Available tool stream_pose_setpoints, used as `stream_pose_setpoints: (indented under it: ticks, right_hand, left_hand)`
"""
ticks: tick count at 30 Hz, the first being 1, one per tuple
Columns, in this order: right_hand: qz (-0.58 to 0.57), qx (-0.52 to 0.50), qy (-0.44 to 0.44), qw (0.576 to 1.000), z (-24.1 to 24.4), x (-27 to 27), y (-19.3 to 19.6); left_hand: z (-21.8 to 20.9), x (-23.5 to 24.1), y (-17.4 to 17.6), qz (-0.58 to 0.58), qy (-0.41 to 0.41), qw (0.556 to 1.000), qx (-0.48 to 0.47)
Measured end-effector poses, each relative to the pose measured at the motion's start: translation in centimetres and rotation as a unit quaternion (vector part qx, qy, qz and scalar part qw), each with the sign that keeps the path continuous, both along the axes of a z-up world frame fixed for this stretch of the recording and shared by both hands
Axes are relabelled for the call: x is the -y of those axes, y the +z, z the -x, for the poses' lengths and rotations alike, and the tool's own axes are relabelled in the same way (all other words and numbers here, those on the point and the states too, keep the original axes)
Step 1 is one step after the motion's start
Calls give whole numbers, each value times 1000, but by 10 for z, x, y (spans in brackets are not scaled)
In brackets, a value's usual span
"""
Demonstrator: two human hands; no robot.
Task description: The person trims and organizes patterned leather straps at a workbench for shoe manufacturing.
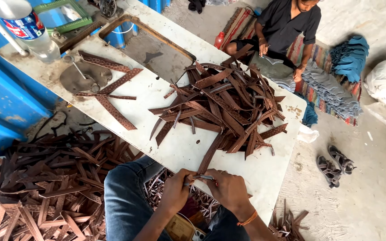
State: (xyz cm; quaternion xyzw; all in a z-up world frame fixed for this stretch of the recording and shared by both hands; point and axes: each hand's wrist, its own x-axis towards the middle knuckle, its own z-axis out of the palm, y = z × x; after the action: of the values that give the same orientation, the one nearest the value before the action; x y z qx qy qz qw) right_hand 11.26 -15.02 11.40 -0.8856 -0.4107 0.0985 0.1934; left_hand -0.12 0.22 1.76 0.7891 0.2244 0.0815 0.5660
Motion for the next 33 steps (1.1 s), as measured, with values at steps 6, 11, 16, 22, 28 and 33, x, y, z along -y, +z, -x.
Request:
stream_pose_setpoints:
  ticks: [6,11,16,22,28,33]
  right_hand:
    - [26,50,23,998,5,-6,4]
    - [-37,23,-4,999,-3,6,-17]
    - [-54,-3,9,998,-1,9,-2]
    - [-11,5,28,1000,2,0,8]
    - [54,25,24,998,4,-1,-2]
    - [-26,1,19,999,-2,7,-21]
  left_hand:
    - [7,-1,14,-25,-22,999,5]
    - [4,-11,-39,103,-81,991,15]
    - [3,-7,-33,159,-57,981,90]
    - [3,-5,-25,128,-45,985,108]
    - [2,-8,-28,77,-58,994,52]
    - [4,-15,-27,280,-18,958,62]
